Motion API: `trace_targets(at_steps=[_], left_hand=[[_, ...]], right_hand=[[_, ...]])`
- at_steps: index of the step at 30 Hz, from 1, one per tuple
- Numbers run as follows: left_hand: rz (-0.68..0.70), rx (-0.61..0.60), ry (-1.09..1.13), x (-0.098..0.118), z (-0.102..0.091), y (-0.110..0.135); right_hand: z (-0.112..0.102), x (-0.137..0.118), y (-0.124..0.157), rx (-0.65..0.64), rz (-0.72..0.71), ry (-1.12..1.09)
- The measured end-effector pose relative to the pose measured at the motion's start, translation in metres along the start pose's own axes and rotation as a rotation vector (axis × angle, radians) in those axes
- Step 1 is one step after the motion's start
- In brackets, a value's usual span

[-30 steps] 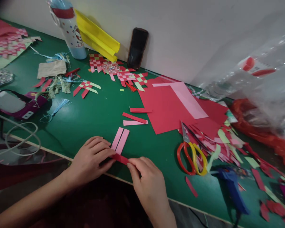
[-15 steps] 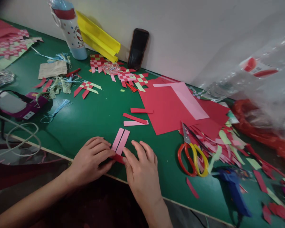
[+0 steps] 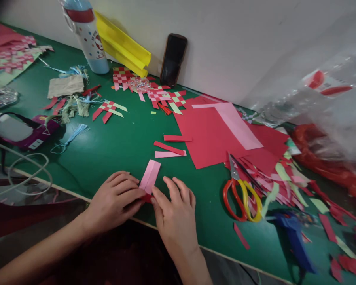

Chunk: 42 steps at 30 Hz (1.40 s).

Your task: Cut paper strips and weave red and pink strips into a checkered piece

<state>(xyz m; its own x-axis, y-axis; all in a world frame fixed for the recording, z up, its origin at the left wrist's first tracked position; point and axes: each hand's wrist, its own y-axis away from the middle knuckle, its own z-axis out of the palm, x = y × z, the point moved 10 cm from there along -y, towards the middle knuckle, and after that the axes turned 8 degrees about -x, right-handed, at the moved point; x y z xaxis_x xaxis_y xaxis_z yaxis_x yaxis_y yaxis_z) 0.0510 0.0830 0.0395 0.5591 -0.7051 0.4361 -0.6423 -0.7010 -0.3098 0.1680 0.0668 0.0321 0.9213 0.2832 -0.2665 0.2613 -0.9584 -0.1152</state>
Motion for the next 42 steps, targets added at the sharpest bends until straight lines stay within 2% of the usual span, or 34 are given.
trace_targets(at_steps=[5, 11, 19, 25, 35, 42], left_hand=[[-0.051, -0.013, 0.032, -0.005, 0.003, 0.001], [-0.048, -0.007, 0.032, -0.005, 0.002, 0.001], [-0.029, -0.065, -0.012, -0.002, 0.006, -0.002], [-0.048, -0.050, -0.020, -0.004, 0.008, -0.002], [0.001, -0.021, -0.036, 0.003, 0.001, -0.002], [0.102, -0.010, -0.033, 0.013, -0.002, 0.001]], right_hand=[[0.001, 0.002, 0.001, -0.007, 0.002, -0.016], [-0.007, 0.000, 0.006, 0.090, -0.014, -0.082], [-0.001, 0.002, 0.006, 0.079, 0.032, -0.110], [0.001, 0.005, 0.008, 0.057, 0.006, -0.095], [-0.003, 0.003, 0.010, 0.054, -0.049, -0.074], [0.002, -0.008, 0.032, 0.000, -0.161, -0.028]])
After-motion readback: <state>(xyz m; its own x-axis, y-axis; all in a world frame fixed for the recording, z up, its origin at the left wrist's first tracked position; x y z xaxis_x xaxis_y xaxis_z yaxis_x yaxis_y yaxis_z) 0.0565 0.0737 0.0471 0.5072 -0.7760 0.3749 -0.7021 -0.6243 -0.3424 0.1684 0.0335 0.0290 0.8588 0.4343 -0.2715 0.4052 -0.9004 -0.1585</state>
